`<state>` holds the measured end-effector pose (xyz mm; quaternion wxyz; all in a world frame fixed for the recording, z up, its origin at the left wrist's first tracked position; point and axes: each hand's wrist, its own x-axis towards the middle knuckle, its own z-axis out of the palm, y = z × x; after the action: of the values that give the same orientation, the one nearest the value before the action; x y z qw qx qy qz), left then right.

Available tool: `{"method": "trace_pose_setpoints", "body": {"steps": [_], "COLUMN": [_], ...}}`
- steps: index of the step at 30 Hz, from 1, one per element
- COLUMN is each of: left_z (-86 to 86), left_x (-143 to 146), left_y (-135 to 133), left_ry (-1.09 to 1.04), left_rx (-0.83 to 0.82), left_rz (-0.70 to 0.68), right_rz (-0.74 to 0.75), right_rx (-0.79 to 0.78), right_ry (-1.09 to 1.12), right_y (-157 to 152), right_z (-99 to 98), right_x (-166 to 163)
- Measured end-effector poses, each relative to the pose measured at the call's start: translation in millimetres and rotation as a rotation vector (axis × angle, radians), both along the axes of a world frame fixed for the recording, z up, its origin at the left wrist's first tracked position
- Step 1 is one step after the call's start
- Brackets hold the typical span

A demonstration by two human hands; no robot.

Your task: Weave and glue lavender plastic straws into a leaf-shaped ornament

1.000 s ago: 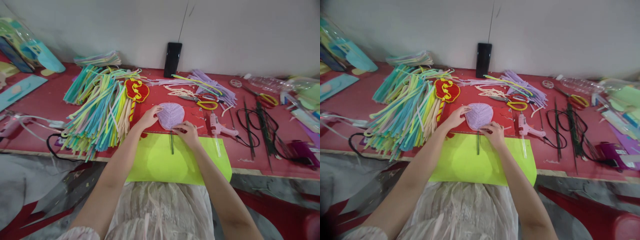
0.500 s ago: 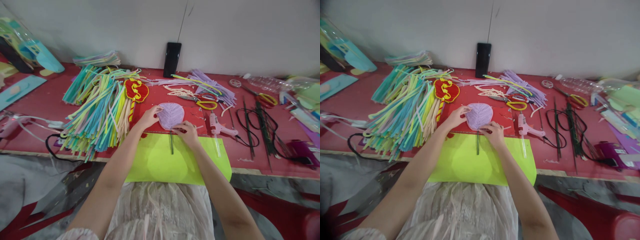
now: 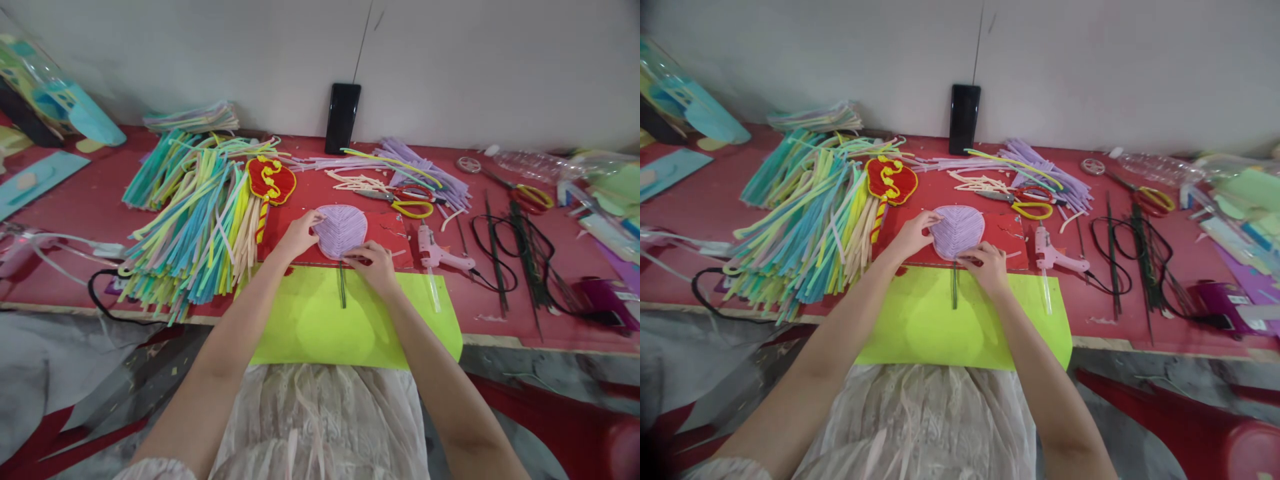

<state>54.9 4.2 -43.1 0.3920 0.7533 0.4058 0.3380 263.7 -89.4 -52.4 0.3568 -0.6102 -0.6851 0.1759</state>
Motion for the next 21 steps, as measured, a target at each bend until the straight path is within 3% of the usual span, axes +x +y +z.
{"method": "trace_pose_setpoints", "body": {"steps": [21], "left_z": [3.6], "left_x": [0.3], "left_y": [2.8], "left_ry": [0.206], "left_rx": [0.134], "left_rz": [-0.006], "right_rz": [0.004], "right_rx": [-0.004], "right_ry": [-0.011], "right_y": [-0.1], "right_z": [-0.9], "right_x": [1.5]}}
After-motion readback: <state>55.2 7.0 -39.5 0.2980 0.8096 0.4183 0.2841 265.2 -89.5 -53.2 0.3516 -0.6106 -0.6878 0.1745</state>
